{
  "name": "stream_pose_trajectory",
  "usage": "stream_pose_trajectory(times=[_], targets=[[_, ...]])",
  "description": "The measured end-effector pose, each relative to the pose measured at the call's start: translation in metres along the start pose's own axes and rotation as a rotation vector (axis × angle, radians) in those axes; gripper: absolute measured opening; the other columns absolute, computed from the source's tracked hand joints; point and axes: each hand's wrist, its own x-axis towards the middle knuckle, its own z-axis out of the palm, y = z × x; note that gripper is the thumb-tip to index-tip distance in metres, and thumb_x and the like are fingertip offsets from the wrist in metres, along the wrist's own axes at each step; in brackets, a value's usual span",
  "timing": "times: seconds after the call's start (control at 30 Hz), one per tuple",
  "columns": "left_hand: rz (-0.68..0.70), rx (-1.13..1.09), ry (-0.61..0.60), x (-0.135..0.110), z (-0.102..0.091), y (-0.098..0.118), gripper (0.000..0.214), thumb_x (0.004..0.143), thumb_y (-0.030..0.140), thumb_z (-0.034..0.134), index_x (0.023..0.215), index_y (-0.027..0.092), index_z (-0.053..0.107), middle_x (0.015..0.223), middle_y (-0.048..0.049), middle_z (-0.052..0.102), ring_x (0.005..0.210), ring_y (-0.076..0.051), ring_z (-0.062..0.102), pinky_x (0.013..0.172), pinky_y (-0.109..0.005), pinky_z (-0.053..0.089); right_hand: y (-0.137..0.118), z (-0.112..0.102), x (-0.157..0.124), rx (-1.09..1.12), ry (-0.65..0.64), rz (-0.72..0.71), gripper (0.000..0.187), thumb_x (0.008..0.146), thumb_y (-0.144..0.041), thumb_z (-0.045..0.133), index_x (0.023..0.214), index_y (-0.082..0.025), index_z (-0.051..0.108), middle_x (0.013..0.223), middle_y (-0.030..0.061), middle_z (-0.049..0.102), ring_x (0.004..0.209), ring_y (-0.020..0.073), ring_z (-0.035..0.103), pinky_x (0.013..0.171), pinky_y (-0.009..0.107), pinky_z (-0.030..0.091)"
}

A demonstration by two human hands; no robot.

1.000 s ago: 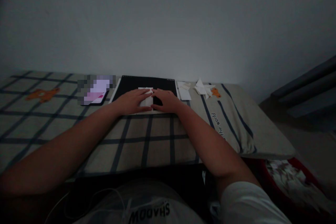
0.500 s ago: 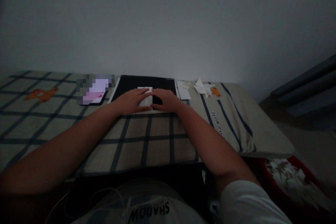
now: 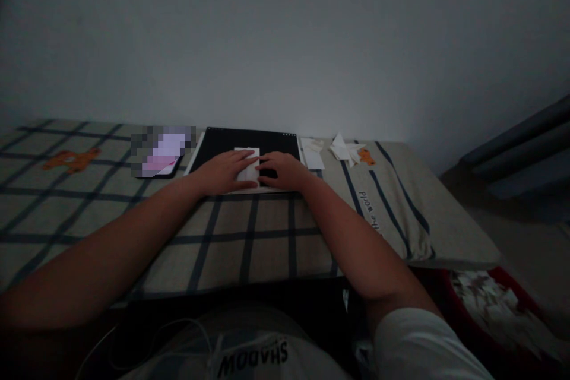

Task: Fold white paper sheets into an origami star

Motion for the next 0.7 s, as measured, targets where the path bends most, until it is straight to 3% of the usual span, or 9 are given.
stream_pose_trajectory(times=[0.7], targets=[[-0.005,-0.026,-0.006,0.0007,0.0002,-0.0006,0.081,0.089,0.074,0.038,0.149,0.019,0.039,0.158,-0.0134,0.034,0.145,-0.03,0.031,0.116,-0.044,0.025,-0.0062,-0.0032,0.0024,-0.05,-0.014,-0.011,0.033,0.088,-0.037,0.06,0.113,-0.019,0.072,0.124,0.0105,0.067,0.116,0.0255,0.058,0.099,0.043,0.046]])
